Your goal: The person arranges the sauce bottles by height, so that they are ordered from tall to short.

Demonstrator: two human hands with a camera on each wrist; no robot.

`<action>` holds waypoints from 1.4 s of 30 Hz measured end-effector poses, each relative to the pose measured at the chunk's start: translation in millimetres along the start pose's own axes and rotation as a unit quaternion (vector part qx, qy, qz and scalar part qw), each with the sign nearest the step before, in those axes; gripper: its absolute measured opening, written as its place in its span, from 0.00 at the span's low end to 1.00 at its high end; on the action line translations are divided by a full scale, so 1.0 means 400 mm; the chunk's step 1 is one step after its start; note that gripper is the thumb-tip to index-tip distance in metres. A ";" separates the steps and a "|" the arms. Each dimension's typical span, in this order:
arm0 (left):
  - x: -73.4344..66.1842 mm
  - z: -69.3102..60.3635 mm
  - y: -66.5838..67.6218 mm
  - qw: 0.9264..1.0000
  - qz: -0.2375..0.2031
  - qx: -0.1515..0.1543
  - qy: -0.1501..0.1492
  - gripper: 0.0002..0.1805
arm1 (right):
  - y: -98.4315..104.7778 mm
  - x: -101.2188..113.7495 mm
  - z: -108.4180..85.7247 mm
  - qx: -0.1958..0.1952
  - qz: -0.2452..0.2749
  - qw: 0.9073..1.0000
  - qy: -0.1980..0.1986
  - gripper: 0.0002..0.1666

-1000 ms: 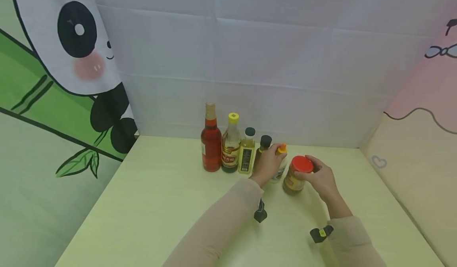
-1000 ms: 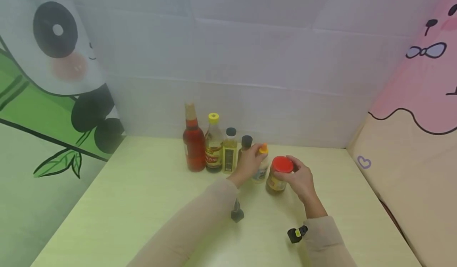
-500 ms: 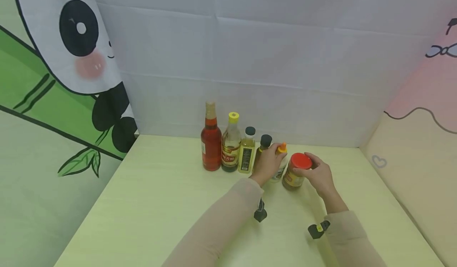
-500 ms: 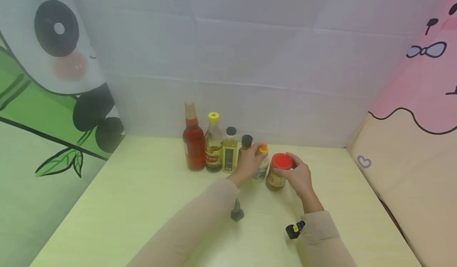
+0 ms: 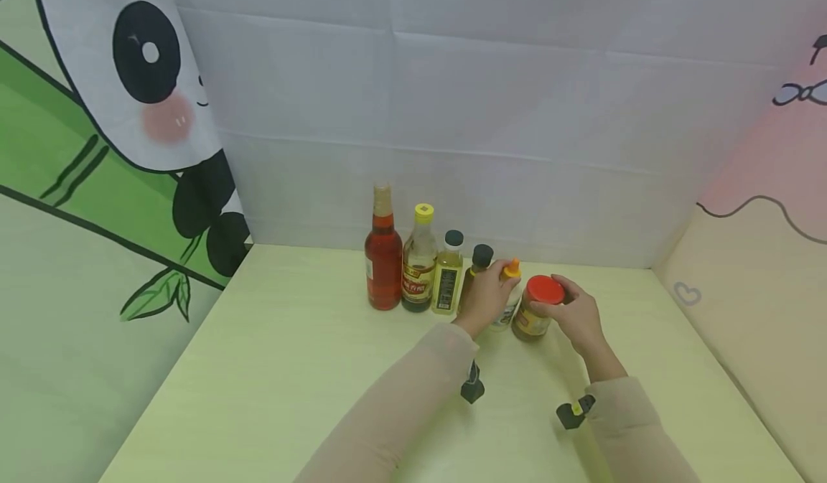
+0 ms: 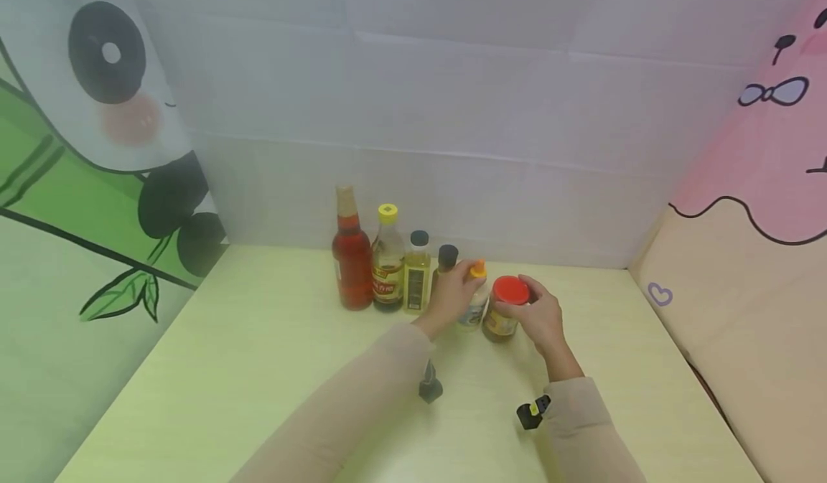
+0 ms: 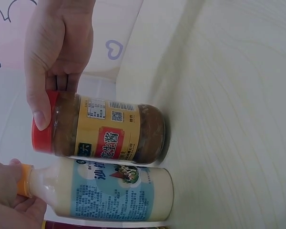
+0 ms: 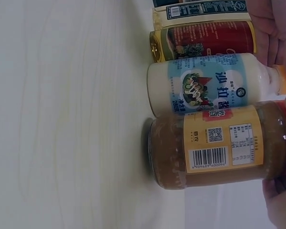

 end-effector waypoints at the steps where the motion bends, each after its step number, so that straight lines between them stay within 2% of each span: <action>1: 0.000 0.000 -0.001 1.000 -0.001 0.000 0.000 0.21 | 0.000 0.000 -0.001 -0.001 0.000 1.000 0.000 0.48; 19: -0.005 -0.007 -0.009 1.000 0.009 0.004 -0.006 0.21 | 0.001 -0.018 0.013 -0.005 0.004 1.000 0.001 0.47; 29: -0.006 -0.006 -0.009 1.000 0.013 0.000 -0.007 0.21 | -0.003 -0.011 0.015 0.024 0.010 1.000 0.015 0.48; 37: -0.003 -0.003 -0.007 1.000 0.006 -0.009 0.007 0.23 | -0.007 -0.005 0.019 0.032 -0.009 0.999 0.013 0.48; 42: 0.005 -0.008 -0.004 1.000 -0.005 -0.012 0.019 0.28 | -0.012 0.007 0.015 0.035 -0.043 0.998 -0.002 0.51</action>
Point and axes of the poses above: each hand's wrist, its own z-axis towards the middle knuckle, its own y-axis out of the back of the hand, x = y × z, the point moved 7 cm from there along z, towards the middle knuckle, and after that the axes turned 15 degrees about x, right-handed, at the moved point
